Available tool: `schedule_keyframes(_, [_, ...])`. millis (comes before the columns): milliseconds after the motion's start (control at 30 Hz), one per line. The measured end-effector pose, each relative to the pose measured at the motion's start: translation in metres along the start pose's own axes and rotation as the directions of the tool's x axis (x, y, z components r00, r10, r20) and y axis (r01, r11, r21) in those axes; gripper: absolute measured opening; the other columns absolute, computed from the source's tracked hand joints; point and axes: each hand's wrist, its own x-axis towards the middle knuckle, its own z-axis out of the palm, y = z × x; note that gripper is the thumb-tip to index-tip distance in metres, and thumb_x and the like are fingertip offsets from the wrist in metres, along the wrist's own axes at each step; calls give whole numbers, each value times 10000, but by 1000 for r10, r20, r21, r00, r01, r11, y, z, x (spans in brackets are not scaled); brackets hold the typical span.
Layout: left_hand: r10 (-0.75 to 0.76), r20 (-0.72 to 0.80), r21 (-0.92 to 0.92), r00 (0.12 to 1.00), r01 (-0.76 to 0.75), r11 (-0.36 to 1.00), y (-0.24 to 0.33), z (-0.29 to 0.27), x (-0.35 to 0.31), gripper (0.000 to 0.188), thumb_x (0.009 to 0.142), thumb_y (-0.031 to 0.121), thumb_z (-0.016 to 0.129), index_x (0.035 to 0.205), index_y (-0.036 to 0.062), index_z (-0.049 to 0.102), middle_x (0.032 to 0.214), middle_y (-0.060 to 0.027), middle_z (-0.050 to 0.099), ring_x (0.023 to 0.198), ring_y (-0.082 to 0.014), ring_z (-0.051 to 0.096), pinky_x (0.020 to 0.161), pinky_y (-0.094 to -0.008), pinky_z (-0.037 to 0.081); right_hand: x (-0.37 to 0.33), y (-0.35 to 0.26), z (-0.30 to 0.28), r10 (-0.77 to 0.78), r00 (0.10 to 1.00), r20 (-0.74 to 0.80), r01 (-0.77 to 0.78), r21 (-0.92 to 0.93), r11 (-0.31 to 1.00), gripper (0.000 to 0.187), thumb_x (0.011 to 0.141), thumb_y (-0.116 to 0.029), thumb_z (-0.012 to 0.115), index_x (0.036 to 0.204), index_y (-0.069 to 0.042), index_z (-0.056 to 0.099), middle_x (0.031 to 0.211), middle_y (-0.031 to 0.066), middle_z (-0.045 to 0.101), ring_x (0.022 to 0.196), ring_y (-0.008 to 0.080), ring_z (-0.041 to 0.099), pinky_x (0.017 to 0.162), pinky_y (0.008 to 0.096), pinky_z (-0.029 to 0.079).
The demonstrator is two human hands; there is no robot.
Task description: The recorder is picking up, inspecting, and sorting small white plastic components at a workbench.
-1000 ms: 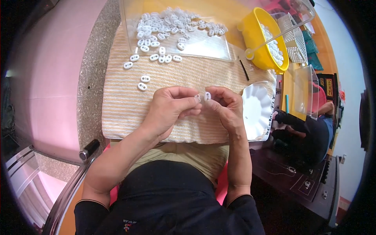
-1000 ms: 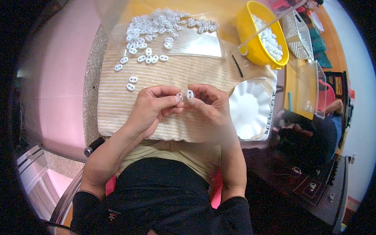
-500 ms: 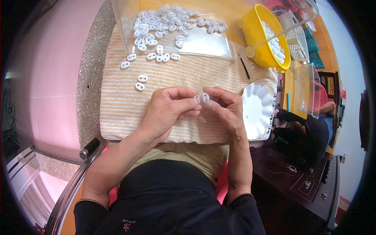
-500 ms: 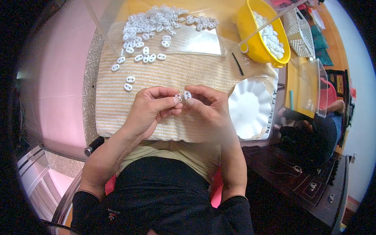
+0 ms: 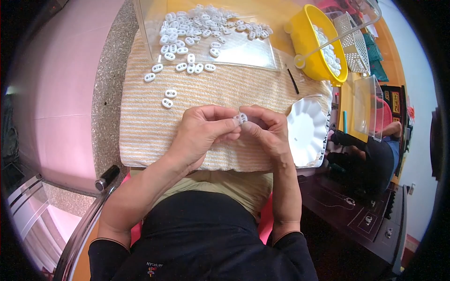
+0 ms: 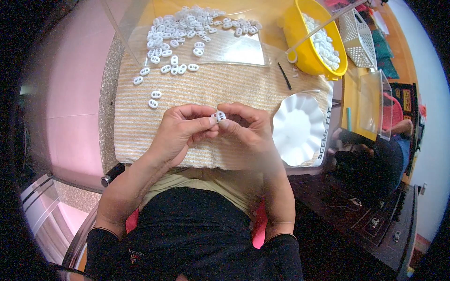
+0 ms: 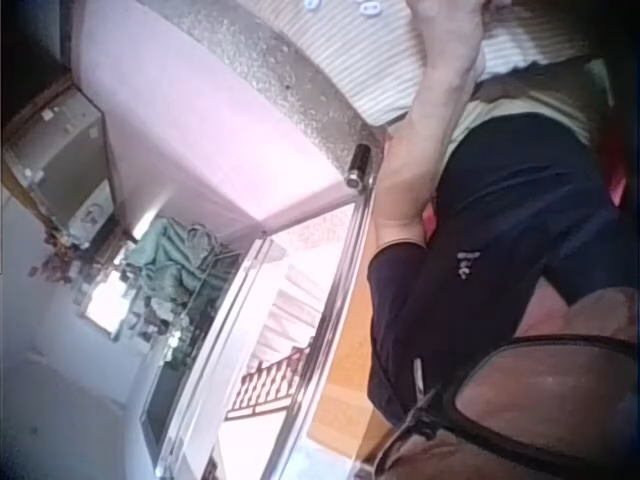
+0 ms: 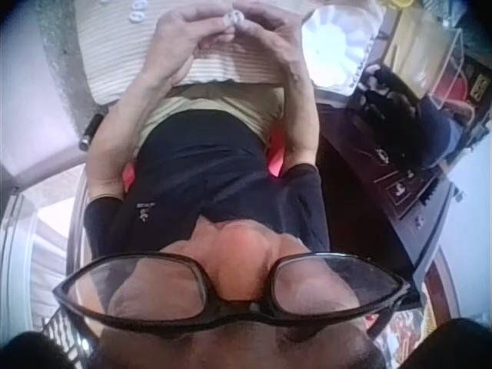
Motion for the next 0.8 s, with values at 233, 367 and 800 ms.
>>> schedule_keyframes(233, [14,5,1,1000,-14,1000,-1,0,0,140,846,34,681,965,-31,644,860,-96,681,743,-128,661,683,-234,560,0,3,-2,-11,1000,5,11,-42,999,283,850,-22,691,1126,19,649,975,34,682,877,90,628,782,216,503])
schedule_keyframes(367, [11,13,1,1000,-11,1000,1,1,0,140,847,34,680,965,-31,641,854,-94,680,741,-127,659,684,-236,562,-1,7,-5,-2,1000,-6,2,-62,998,282,847,-22,692,1121,26,648,978,35,679,884,94,627,790,218,502])
schedule_keyframes(800, [-59,117,-87,991,69,994,0,0,-2,133,850,69,706,953,-1,663,862,-79,680,762,-129,658,695,-236,559,-7,16,-9,-60,998,2,59,140,988,288,841,16,668,1122,61,623,1006,107,674,897,169,659,800,285,552])
